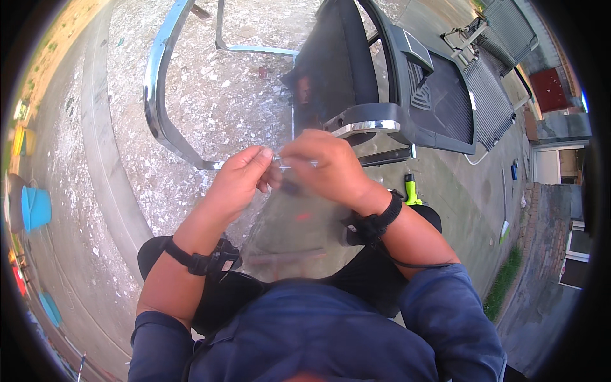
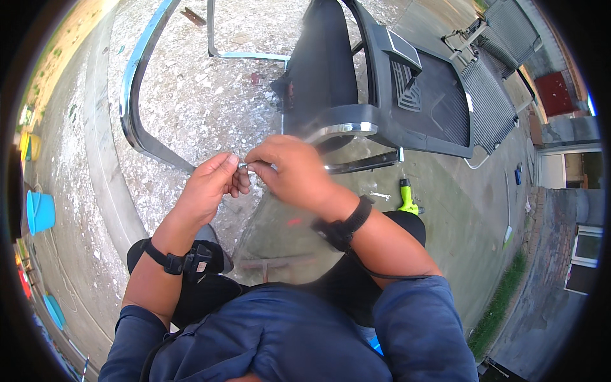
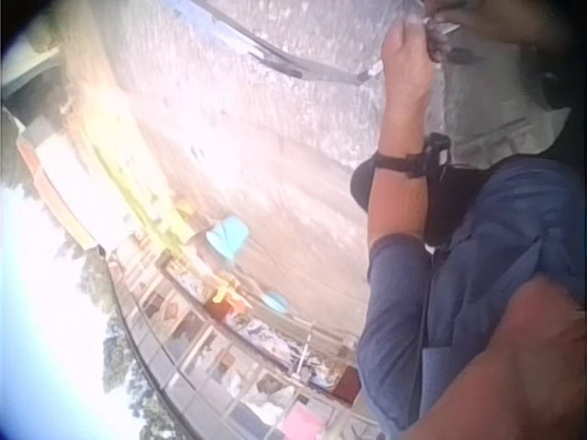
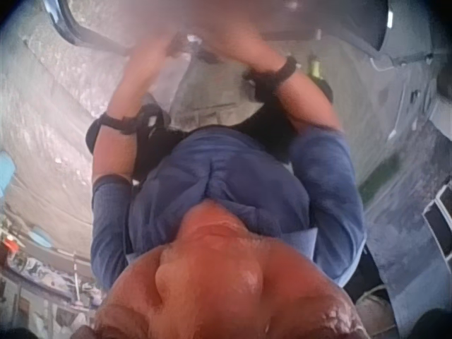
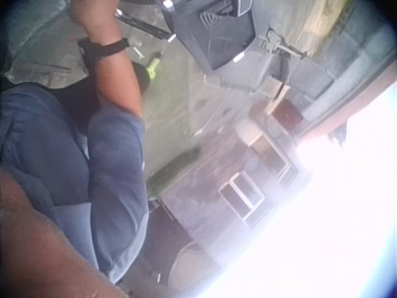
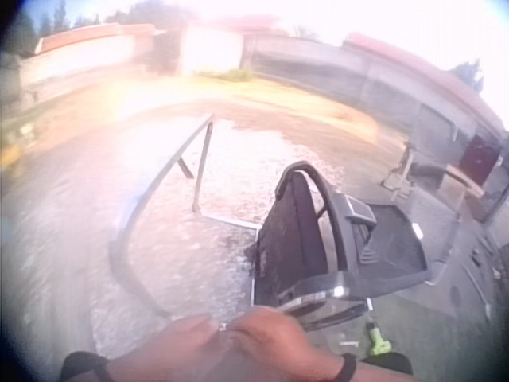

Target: The person walks outside and flips a black office chair upside down. They use a screwdriver to remove a screw from the chair's metal frame, then use a sanding block to smooth the metal surface. Finally, they reattach the screw and flip the chair back upright.

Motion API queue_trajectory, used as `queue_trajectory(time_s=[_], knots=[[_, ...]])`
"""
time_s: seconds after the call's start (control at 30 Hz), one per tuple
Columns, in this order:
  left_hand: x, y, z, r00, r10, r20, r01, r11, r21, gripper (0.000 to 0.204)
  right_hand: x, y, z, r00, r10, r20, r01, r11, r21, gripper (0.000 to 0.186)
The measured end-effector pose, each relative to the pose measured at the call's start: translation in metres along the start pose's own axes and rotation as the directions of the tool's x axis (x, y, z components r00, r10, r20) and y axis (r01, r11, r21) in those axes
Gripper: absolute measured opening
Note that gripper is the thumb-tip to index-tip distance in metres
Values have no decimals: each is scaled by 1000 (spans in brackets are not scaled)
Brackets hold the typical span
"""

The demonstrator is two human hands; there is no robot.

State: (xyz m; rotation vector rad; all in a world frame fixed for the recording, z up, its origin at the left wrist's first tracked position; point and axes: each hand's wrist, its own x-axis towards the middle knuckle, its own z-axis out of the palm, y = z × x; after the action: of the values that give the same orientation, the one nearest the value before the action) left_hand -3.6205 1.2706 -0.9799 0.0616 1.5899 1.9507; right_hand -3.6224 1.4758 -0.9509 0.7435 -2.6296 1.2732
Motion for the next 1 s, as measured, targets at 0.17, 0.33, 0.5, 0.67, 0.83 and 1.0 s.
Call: queue_trajectory(time_s=[0.17, 0.33, 0.5, 0.67, 0.83, 1.0], knots=[[-2, 3, 3, 999, -46, -20, 46, 999, -5, 31, -1, -3, -1, 1000, 13, 27, -13, 1000, 5, 13], [-2, 0, -1, 999, 41, 5, -41, 997, 60, 26, -1, -2, 0, 998, 39, 43, -39, 999, 1, 12], [-2, 2, 4, 996, 87, 0, -86, 992, 97, 26, -4, -1, -4, 987, 103, 127, -102, 995, -15, 16], [-3, 4, 3, 1000, 2, 18, -5, 990, 141, 28, -5, 1, -4, 997, 66, 50, -66, 998, -5, 11], [-1, -1, 4, 999, 43, 26, -46, 987, 151, 25, -6, 0, -7, 994, 86, 65, -84, 996, -26, 11], [0, -2, 6, 996, 83, 13, -84, 986, 145, 19, -7, 1, -8, 993, 99, 71, -98, 995, -14, 11]])
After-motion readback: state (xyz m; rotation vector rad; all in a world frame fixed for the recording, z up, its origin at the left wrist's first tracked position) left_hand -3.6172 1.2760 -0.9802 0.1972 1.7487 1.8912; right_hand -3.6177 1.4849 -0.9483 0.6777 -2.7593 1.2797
